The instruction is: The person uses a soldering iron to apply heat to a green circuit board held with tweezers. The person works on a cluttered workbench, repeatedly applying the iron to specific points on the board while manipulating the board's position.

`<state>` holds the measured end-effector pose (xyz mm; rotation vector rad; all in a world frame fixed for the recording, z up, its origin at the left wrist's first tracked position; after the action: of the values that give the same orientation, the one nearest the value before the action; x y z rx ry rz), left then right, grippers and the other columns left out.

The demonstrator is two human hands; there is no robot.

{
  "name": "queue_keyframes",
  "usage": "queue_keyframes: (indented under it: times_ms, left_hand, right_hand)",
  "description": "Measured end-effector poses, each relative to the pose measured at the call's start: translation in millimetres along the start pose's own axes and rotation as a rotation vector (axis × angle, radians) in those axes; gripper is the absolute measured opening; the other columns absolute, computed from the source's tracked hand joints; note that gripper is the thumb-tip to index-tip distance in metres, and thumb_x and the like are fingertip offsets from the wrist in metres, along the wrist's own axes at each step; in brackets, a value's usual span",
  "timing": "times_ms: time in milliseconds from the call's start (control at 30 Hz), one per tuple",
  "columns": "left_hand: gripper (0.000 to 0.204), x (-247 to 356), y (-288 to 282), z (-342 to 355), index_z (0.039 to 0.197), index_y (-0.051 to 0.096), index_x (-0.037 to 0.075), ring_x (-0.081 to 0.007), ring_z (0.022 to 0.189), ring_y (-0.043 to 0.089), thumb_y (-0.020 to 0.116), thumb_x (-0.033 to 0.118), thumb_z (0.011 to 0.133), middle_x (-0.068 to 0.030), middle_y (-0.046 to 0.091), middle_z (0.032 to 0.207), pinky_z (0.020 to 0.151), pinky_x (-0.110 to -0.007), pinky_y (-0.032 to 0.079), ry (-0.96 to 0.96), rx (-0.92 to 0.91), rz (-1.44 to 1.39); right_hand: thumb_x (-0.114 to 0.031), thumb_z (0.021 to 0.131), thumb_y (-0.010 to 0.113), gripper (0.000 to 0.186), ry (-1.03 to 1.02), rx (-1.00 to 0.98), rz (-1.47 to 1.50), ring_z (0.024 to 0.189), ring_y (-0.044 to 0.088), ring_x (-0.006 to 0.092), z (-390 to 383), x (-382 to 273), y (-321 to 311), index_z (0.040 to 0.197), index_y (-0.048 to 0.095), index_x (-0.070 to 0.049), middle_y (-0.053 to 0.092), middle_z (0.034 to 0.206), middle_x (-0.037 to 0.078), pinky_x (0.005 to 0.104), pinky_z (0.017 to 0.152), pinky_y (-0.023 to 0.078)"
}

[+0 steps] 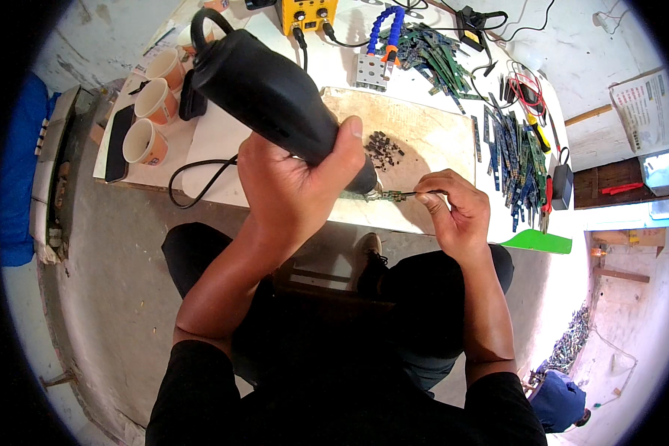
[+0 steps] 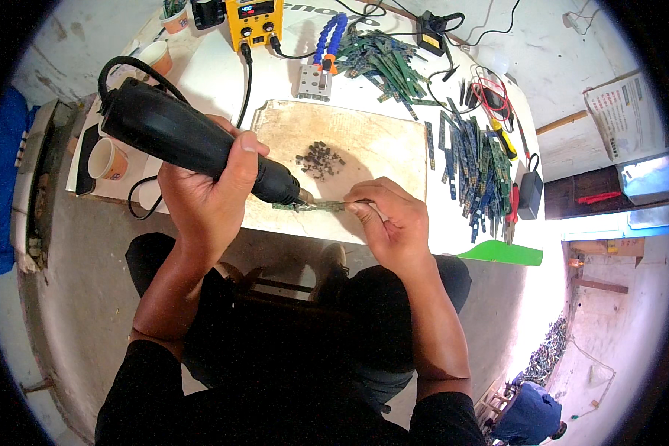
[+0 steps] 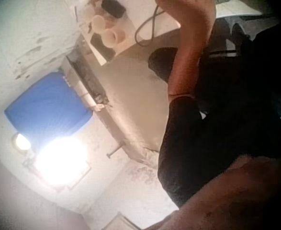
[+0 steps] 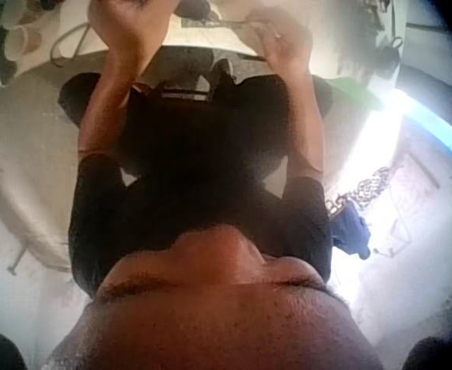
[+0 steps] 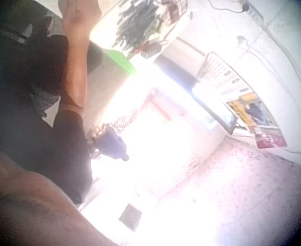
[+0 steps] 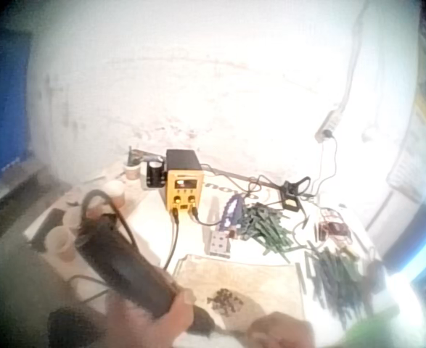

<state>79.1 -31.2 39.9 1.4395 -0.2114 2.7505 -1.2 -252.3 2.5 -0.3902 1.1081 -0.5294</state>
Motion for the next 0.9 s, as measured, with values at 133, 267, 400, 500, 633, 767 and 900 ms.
queue_keyframes:
  times_ms: [133, 267, 400, 500, 633, 767, 900]
  left_hand:
    - [0.008, -0.2, -0.8, -0.1, 0.104, 0.063, -0.002, -0.0178, 0.084, 0.076, 0.069, 0.002, 0.099, -0.0097, 0.072, 0.088, 0.076, -0.031, 0.061, -0.006, -0.003, 0.008]
    - [0.008, -1.6, -0.9, -0.5, 0.104, 0.064, -0.002, -0.0168, 0.084, 0.076, 0.069, 0.002, 0.099, -0.01, 0.073, 0.087, 0.076, -0.03, 0.061, 0.001, -0.001, 0.029]
    - [0.006, -0.1, 0.5, 0.9, 0.102, 0.066, -0.001, -0.0159, 0.083, 0.076, 0.069, 0.002, 0.099, -0.0104, 0.075, 0.086, 0.076, -0.029, 0.061, -0.042, 0.008, -0.007]
    - [0.003, 0.5, -2.9, -1.3, 0.098, 0.068, -0.001, -0.0154, 0.082, 0.076, 0.069, 0.002, 0.098, -0.0096, 0.076, 0.087, 0.076, -0.028, 0.06, 0.008, 0.028, 0.057]
    - [0.012, -6.3, -8.4, -0.2, 0.091, 0.073, 0.003, -0.0106, 0.066, 0.07, 0.081, 0.011, 0.092, -0.0036, 0.073, 0.074, 0.064, -0.025, 0.053, -0.007, 0.126, 0.01]
    - [0.012, -4.0, -4.9, 1.6, 0.09, 0.072, 0.001, -0.0104, 0.066, 0.07, 0.081, 0.009, 0.091, -0.0033, 0.073, 0.073, 0.064, -0.025, 0.053, -0.039, 0.127, -0.088]
    - [0.006, -0.5, -3.7, 2.1, 0.094, 0.067, 0.0, -0.0128, 0.075, 0.072, 0.071, 0.004, 0.097, -0.007, 0.074, 0.081, 0.071, -0.027, 0.056, -0.017, 0.057, -0.007]
  right_hand:
    - [0.004, 0.092, 0.074, 0.005, 0.011, 0.004, -0.003, 0.087, 0.073, 0.0228, 0.3, 1.3, 0.6, 0.096, 0.074, 0.001, 0.076, 0.096, 0.012, 0.0302, 0.078, 0.056]
    - [0.003, 0.092, 0.074, 0.005, 0.039, 0.009, -0.006, 0.087, 0.073, 0.023, -1.1, 4.1, 0.4, 0.096, 0.074, 0.001, 0.076, 0.096, 0.013, 0.0304, 0.078, 0.056]
    - [0.006, 0.092, 0.072, 0.007, 0.044, -0.002, -0.007, 0.088, 0.072, 0.0226, -1.0, 4.3, -1.2, 0.098, 0.072, 0.003, 0.075, 0.095, 0.015, 0.0304, 0.081, 0.055]
    - [0.007, 0.091, 0.071, 0.008, 0.053, -0.023, -0.006, 0.09, 0.072, 0.0234, -1.6, 6.3, 1.5, 0.098, 0.072, 0.003, 0.075, 0.096, 0.015, 0.031, 0.082, 0.055]
    - [0.006, 0.09, 0.072, 0.008, 0.069, -0.013, 0.003, 0.089, 0.073, 0.024, 0.5, 4.2, 1.9, 0.097, 0.073, 0.003, 0.076, 0.096, 0.014, 0.0312, 0.082, 0.056]
    - [0.004, 0.091, 0.074, 0.007, 0.077, -0.016, -0.04, 0.089, 0.073, 0.0237, -1.1, 7.8, 0.2, 0.097, 0.074, 0.001, 0.076, 0.095, 0.013, 0.0311, 0.081, 0.056]
    - [0.003, 0.092, 0.074, 0.007, 0.073, -0.013, -0.028, 0.089, 0.073, 0.0226, -1.5, 9.2, 0.6, 0.098, 0.074, 0.001, 0.076, 0.096, 0.013, 0.031, 0.081, 0.056]
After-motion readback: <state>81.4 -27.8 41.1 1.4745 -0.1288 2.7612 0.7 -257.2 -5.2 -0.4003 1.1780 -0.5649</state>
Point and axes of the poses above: each hand's wrist, its own z-axis towards the middle knuckle, its own y-axis out of the palm, x = y × z, the point moved 10 cm from there along z, towards the middle knuckle
